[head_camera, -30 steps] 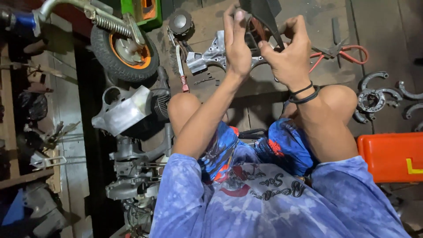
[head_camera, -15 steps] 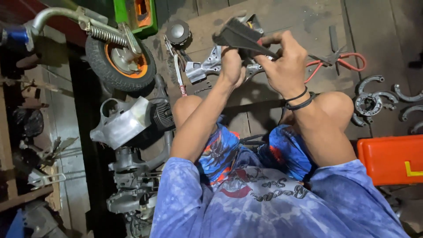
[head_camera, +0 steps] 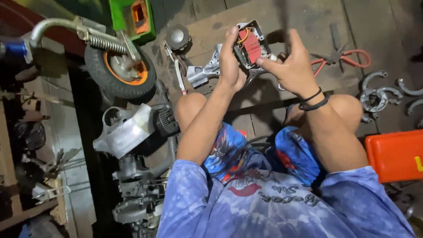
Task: Cleaning a motorcycle engine component using a brush and a metal scraper to remove dirt and residue.
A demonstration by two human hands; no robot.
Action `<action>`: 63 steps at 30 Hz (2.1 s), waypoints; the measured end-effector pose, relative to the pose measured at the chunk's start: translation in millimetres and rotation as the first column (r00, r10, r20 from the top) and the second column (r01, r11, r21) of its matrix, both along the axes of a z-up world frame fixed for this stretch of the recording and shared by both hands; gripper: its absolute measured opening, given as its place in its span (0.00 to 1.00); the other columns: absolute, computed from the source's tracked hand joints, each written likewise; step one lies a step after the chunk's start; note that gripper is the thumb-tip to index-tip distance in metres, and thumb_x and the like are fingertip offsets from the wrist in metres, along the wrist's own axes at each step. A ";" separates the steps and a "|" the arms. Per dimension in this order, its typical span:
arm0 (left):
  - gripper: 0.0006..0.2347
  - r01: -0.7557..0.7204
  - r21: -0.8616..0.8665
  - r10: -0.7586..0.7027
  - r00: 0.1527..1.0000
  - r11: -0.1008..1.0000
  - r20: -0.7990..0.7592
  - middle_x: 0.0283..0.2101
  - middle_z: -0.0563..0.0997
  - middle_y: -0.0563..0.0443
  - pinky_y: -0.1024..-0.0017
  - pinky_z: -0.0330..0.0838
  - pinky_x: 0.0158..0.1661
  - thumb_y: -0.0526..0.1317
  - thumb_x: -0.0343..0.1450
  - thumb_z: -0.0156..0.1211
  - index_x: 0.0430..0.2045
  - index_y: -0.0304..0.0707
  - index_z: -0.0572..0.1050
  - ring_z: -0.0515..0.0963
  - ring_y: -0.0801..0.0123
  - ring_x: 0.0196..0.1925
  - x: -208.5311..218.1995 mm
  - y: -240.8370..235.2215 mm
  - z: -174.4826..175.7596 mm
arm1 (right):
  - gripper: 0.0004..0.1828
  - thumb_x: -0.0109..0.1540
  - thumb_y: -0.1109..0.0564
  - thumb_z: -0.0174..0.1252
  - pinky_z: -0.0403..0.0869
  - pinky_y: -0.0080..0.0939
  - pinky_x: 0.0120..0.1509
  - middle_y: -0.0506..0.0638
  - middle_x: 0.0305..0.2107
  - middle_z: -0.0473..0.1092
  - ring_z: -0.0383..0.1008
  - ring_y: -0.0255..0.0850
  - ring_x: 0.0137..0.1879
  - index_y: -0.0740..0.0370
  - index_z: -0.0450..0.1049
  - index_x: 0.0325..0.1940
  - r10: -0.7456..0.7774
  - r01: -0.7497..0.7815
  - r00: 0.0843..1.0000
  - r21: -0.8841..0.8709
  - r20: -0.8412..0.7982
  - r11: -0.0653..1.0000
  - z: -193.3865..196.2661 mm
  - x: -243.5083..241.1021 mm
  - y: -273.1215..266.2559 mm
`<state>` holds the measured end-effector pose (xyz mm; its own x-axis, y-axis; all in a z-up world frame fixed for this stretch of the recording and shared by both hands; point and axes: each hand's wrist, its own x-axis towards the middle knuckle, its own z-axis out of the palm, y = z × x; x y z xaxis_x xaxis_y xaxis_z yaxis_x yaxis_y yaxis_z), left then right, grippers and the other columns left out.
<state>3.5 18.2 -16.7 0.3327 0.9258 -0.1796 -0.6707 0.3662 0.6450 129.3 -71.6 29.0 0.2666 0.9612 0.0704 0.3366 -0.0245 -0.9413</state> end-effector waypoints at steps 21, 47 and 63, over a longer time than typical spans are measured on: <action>0.12 0.033 0.091 -0.032 0.999 0.995 -0.012 0.39 0.79 0.48 0.61 0.76 0.46 0.49 0.75 0.54 0.43 0.41 0.73 0.80 0.63 0.42 -35.0 21.9 1.7 | 0.12 0.75 0.62 0.58 0.65 0.49 0.43 0.56 0.30 0.71 0.67 0.49 0.35 0.74 0.84 0.53 -0.079 -0.202 0.792 0.381 0.606 0.902 -50.8 59.1 -26.4; 0.15 -0.087 0.438 0.262 0.895 0.895 -0.360 0.51 0.76 0.45 0.72 0.76 0.33 0.44 0.78 0.51 0.58 0.43 0.68 0.80 0.68 0.32 -39.4 48.5 -41.5 | 0.09 0.78 0.45 0.59 0.64 0.37 0.25 0.39 0.29 0.71 0.70 0.38 0.28 0.42 0.83 0.57 -0.078 -0.107 0.360 0.124 0.930 0.987 -60.3 37.9 10.3; 0.14 -0.200 0.643 0.485 0.820 0.739 -0.303 0.60 0.78 0.50 0.65 0.65 0.71 0.42 0.81 0.43 0.56 0.41 0.75 0.73 0.65 0.67 -46.1 67.9 -53.0 | 0.11 0.77 0.49 0.55 0.69 0.48 0.32 0.46 0.38 0.79 0.77 0.47 0.38 0.52 0.82 0.55 0.040 -0.080 0.614 0.012 0.788 0.997 -58.0 35.3 21.0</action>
<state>-42.6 86.1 -69.8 -0.0082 0.9295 0.3686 -0.2779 -0.3562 0.8921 164.6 -50.6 -29.0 0.0317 0.9638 0.2648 0.9477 0.0552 -0.3144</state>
